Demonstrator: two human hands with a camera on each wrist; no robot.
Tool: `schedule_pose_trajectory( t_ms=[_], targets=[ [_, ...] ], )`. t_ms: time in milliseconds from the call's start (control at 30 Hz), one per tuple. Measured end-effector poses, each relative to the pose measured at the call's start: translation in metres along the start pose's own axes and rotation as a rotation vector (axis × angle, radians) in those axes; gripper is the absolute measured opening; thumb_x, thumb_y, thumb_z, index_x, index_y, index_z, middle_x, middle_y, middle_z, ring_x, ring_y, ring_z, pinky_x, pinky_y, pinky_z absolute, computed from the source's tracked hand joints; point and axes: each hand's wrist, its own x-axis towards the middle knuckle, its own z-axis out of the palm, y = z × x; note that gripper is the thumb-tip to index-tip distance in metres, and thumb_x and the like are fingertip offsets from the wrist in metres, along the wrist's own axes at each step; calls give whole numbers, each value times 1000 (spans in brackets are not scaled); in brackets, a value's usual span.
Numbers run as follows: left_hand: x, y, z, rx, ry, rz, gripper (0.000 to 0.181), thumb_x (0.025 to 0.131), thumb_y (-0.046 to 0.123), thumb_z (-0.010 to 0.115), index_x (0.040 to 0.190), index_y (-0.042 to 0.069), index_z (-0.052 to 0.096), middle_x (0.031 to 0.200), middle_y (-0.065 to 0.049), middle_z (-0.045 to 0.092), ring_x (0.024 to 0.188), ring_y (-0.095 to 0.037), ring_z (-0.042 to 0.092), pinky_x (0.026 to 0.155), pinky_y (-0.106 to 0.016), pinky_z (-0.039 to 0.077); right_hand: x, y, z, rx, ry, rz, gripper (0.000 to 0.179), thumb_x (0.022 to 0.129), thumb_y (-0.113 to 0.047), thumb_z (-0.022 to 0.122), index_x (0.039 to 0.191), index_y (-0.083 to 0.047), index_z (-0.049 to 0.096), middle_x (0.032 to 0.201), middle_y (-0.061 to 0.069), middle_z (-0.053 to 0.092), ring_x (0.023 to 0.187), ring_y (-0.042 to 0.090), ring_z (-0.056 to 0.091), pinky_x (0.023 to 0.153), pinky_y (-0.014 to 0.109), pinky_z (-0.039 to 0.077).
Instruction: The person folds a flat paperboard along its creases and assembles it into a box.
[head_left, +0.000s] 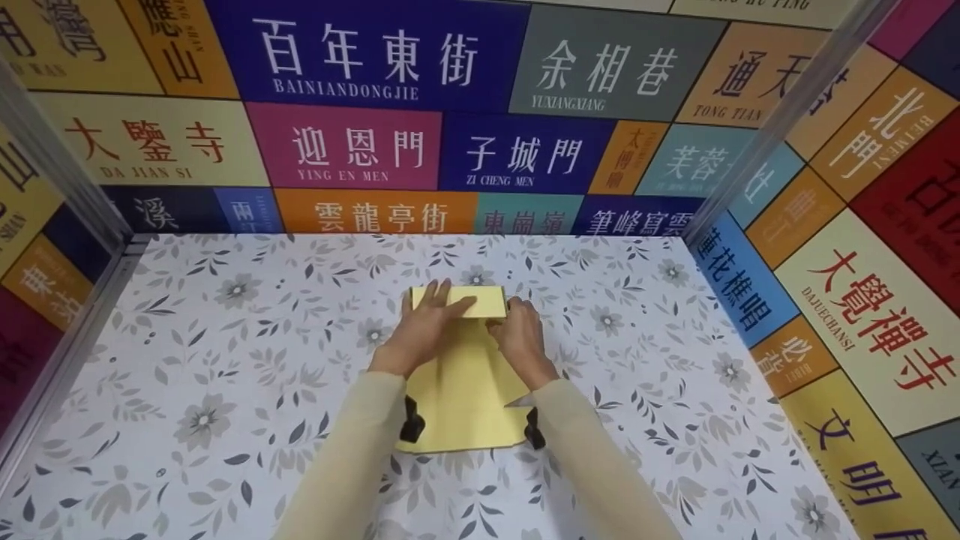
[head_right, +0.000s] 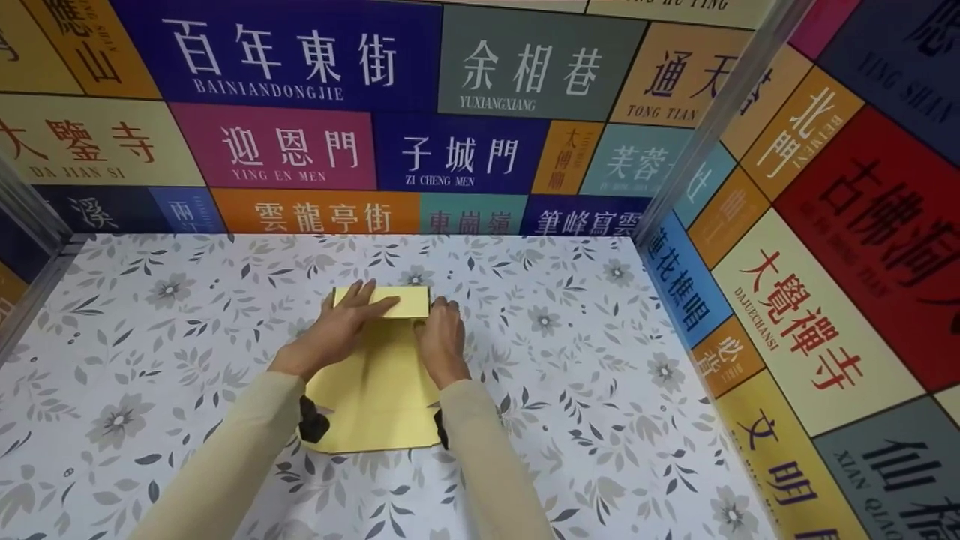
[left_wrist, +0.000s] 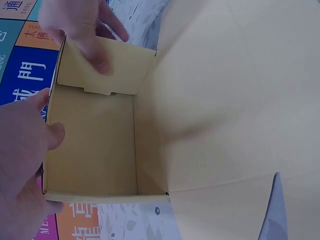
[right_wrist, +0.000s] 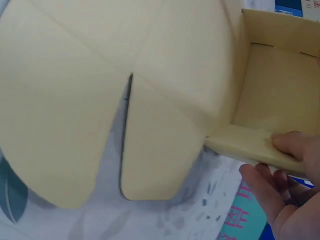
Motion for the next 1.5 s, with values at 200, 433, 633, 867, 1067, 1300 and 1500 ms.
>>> schedule_pose_trajectory(
  t_ms=[200,433,633,867,1067,1300,1500],
  targets=[
    [4,4,2,-8,-5,14,57,101,-3,46,149,28,50,163,-21,28,154,-41,21,121,-71,9,-3,11,9,3,67,-39,24,84,-5,75,102,5,64,94,23,67,91,39,67,82,49,57],
    [7,7,3,-6,-16,12,57,101,-2,46,149,30,49,164,-20,27,154,-42,21,120,-72,11,-5,18,14,47,128,-88,16,85,1,70,99,4,63,89,22,67,86,37,67,77,49,58],
    [5,7,3,-6,-1,21,57,101,-2,45,148,29,51,163,-20,28,153,-43,22,119,-73,13,-5,17,17,44,146,-57,18,86,0,68,104,2,63,93,21,67,88,38,67,78,50,58],
    [5,6,2,2,23,42,53,103,1,43,147,28,52,162,-21,30,153,-43,24,119,-72,14,-4,13,17,44,142,-30,23,86,1,67,108,2,64,97,22,67,94,40,67,83,51,57],
    [4,1,3,7,19,26,60,99,-6,46,148,28,50,163,-21,29,153,-42,22,121,-71,11,-5,10,20,21,150,-48,26,83,2,68,109,4,63,96,25,67,92,42,66,83,52,57],
    [0,-3,4,3,46,37,56,101,-1,47,148,28,51,162,-21,30,153,-42,23,121,-71,12,-7,7,21,50,153,-50,27,84,4,64,110,6,64,94,26,66,89,43,66,79,54,57],
    [-4,-6,8,8,109,51,41,105,20,50,145,28,54,160,-21,34,152,-41,27,120,-71,14,-6,6,23,58,122,-38,26,86,3,64,112,5,63,96,25,65,91,42,66,81,54,57]
  ],
)
